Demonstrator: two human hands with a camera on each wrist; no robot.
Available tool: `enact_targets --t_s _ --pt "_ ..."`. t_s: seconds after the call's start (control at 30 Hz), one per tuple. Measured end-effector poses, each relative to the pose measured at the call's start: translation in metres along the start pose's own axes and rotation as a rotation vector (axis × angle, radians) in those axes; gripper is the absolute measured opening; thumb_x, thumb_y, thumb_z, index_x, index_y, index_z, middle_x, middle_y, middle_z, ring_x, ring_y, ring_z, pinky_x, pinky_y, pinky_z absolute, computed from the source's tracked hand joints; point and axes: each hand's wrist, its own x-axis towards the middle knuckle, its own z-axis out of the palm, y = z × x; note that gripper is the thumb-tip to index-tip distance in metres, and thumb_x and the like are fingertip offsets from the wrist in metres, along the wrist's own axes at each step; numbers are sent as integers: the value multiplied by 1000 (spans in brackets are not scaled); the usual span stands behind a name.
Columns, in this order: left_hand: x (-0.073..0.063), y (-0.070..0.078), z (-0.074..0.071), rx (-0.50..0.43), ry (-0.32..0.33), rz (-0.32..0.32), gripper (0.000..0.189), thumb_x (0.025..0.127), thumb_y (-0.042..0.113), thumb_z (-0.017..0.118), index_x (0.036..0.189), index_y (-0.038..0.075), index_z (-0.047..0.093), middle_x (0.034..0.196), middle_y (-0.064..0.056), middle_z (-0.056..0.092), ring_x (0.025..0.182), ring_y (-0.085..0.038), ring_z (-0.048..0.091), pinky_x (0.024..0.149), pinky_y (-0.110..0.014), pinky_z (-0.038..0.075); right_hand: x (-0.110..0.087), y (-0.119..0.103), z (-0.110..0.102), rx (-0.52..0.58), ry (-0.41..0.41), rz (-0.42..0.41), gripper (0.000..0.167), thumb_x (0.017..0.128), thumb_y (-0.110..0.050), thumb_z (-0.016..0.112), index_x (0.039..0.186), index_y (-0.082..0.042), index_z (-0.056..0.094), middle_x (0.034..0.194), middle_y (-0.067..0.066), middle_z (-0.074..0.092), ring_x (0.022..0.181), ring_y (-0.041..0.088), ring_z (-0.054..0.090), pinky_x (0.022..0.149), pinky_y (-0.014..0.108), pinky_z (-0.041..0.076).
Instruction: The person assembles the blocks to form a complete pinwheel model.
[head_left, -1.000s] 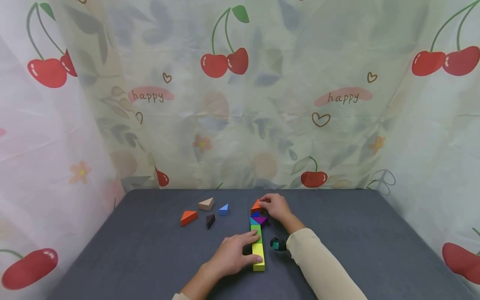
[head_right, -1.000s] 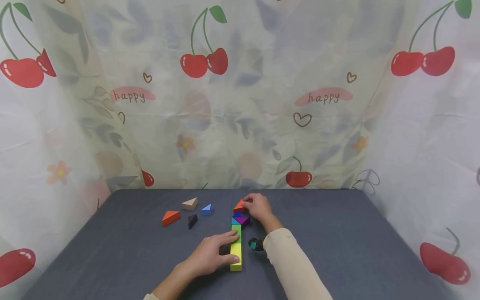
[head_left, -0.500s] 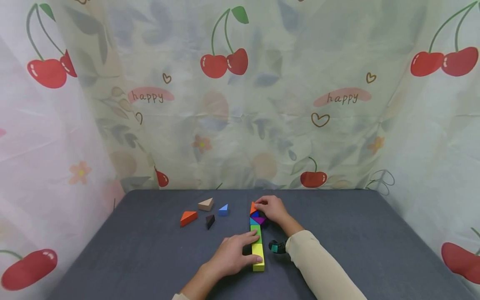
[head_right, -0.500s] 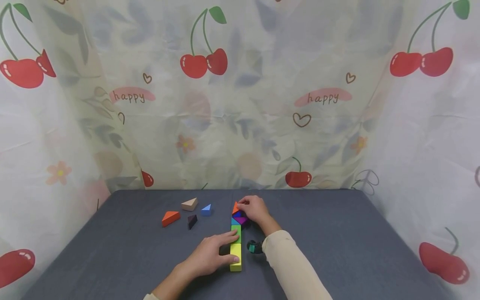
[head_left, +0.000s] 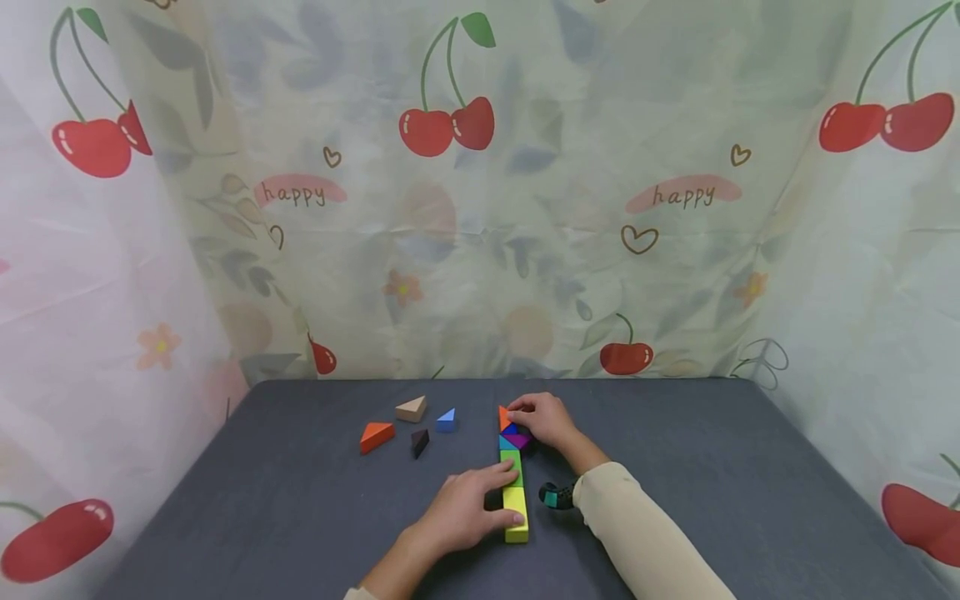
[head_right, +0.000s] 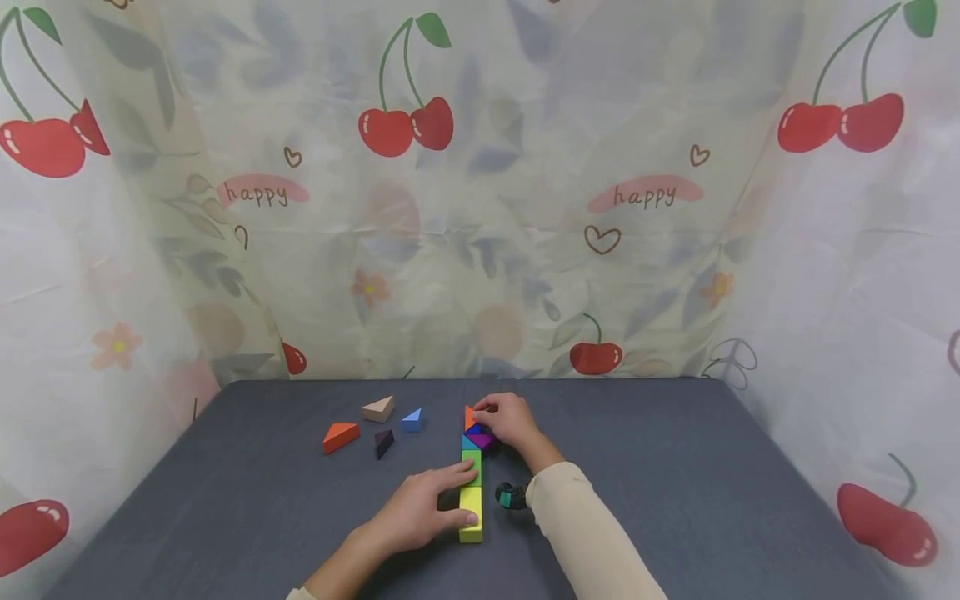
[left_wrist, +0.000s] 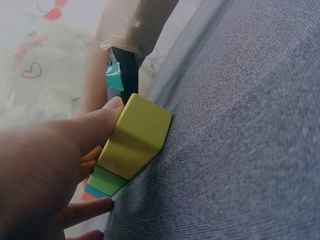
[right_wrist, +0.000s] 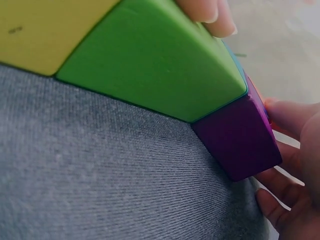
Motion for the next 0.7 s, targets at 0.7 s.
enact_targets --t_s 0.7 --pt "0 0 0 -6 -3 -5 63 85 55 66 139 24 56 146 12 45 130 -22 47 99 -56 35 -7 0 4 27 36 30 15 89 -28 73 95 -16 77 91 -2 70 80 15 61 76 36 51"
